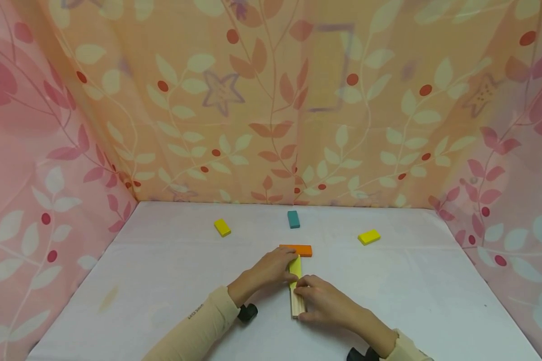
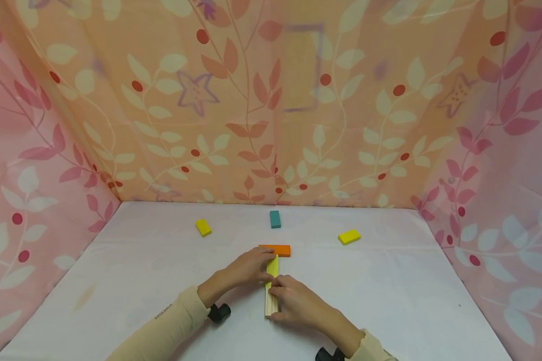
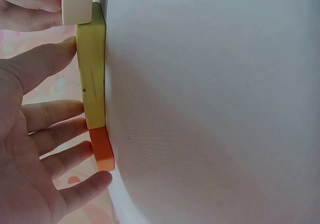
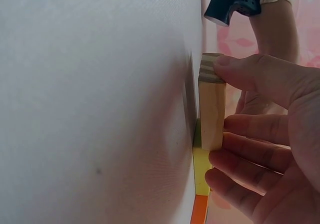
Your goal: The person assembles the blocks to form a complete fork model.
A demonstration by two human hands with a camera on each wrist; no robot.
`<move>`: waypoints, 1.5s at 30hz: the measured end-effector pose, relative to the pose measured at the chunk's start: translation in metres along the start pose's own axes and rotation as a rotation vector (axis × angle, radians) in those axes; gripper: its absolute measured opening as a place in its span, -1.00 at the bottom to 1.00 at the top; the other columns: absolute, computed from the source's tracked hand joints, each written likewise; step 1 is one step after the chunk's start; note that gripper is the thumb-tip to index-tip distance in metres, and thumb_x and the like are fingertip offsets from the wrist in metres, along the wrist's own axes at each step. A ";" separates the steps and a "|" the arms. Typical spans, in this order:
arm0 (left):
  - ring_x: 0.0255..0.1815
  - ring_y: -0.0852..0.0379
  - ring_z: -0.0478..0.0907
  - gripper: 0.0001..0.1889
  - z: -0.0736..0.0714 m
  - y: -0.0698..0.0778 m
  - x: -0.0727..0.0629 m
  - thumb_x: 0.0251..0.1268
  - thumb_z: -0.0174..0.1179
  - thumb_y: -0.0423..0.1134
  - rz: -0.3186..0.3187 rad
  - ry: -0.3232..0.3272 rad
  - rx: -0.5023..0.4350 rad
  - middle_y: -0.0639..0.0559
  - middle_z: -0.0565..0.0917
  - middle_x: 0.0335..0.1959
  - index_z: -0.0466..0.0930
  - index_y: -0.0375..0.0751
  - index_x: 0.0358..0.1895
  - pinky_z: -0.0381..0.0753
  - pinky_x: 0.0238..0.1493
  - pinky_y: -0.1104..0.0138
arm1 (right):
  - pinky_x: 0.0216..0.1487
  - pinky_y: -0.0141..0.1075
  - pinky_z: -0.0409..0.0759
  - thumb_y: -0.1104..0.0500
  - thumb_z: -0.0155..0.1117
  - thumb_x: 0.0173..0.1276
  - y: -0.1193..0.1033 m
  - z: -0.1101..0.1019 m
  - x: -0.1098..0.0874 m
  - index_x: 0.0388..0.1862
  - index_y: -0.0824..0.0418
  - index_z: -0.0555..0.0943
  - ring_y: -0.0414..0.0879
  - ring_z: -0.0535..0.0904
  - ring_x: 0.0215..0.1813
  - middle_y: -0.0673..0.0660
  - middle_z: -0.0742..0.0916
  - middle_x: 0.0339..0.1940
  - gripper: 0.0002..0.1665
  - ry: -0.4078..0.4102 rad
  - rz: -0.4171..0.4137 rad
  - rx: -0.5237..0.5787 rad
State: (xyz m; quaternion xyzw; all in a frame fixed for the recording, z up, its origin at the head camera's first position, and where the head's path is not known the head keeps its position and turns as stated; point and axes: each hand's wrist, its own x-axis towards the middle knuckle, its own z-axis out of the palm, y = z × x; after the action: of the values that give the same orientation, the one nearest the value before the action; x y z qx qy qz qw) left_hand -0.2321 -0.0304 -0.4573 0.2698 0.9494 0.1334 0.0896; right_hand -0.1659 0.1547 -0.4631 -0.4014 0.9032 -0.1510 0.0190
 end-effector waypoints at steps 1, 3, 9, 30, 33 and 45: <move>0.38 0.05 0.39 -0.37 0.000 0.000 0.000 0.17 0.36 0.05 0.002 0.001 0.001 0.01 0.50 0.34 0.51 -0.13 0.27 0.42 0.38 0.14 | 0.09 -0.32 0.62 -0.04 0.49 0.13 0.000 0.000 0.000 0.00 0.23 0.67 -0.18 0.53 0.05 0.00 0.62 0.02 -0.47 0.006 -0.008 -0.002; 0.39 0.05 0.39 -0.38 0.000 0.000 0.000 0.17 0.36 0.05 0.006 0.003 0.003 0.01 0.50 0.34 0.51 -0.14 0.27 0.41 0.38 0.15 | 0.09 -0.31 0.62 -0.03 0.49 0.12 0.000 0.000 0.000 -0.01 0.24 0.68 -0.17 0.53 0.05 0.01 0.63 0.01 -0.48 0.015 -0.018 0.002; 0.37 0.04 0.40 -0.37 0.000 -0.001 0.000 0.16 0.36 0.05 0.017 0.010 0.014 0.00 0.51 0.33 0.51 -0.16 0.27 0.42 0.38 0.16 | 0.08 -0.33 0.62 -0.05 0.50 0.12 0.001 0.000 0.000 0.00 0.22 0.68 -0.19 0.53 0.04 -0.01 0.63 0.01 -0.47 0.016 -0.025 -0.003; 0.38 0.07 0.40 -0.37 0.004 -0.002 0.000 0.17 0.36 0.07 0.010 0.001 0.004 0.01 0.51 0.33 0.50 -0.14 0.27 0.39 0.40 0.17 | 0.08 -0.35 0.60 -0.04 0.51 0.10 -0.001 0.005 0.000 -0.03 0.22 0.69 -0.17 0.51 0.04 0.00 0.63 -0.01 -0.49 0.020 -0.023 -0.018; 0.37 0.07 0.40 -0.37 0.004 -0.002 0.001 0.17 0.35 0.07 0.016 0.007 0.012 0.02 0.51 0.33 0.50 -0.14 0.27 0.40 0.40 0.18 | 0.08 -0.35 0.60 -0.04 0.51 0.10 0.000 0.006 0.000 -0.03 0.22 0.69 -0.17 0.51 0.05 0.00 0.63 -0.01 -0.48 0.027 -0.027 -0.029; 0.33 0.07 0.43 -0.39 0.004 -0.004 0.003 0.14 0.37 0.07 0.023 0.014 -0.002 0.00 0.54 0.28 0.53 -0.15 0.22 0.42 0.38 0.19 | 0.08 -0.36 0.59 -0.09 0.51 0.10 0.002 0.007 0.000 -0.04 0.23 0.69 -0.16 0.51 0.05 -0.02 0.62 -0.01 -0.45 0.044 -0.034 -0.036</move>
State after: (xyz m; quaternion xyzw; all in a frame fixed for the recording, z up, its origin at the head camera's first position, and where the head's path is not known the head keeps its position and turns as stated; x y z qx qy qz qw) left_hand -0.2358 -0.0308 -0.4622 0.2798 0.9467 0.1372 0.0817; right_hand -0.1662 0.1543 -0.4701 -0.4134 0.8991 -0.1440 -0.0106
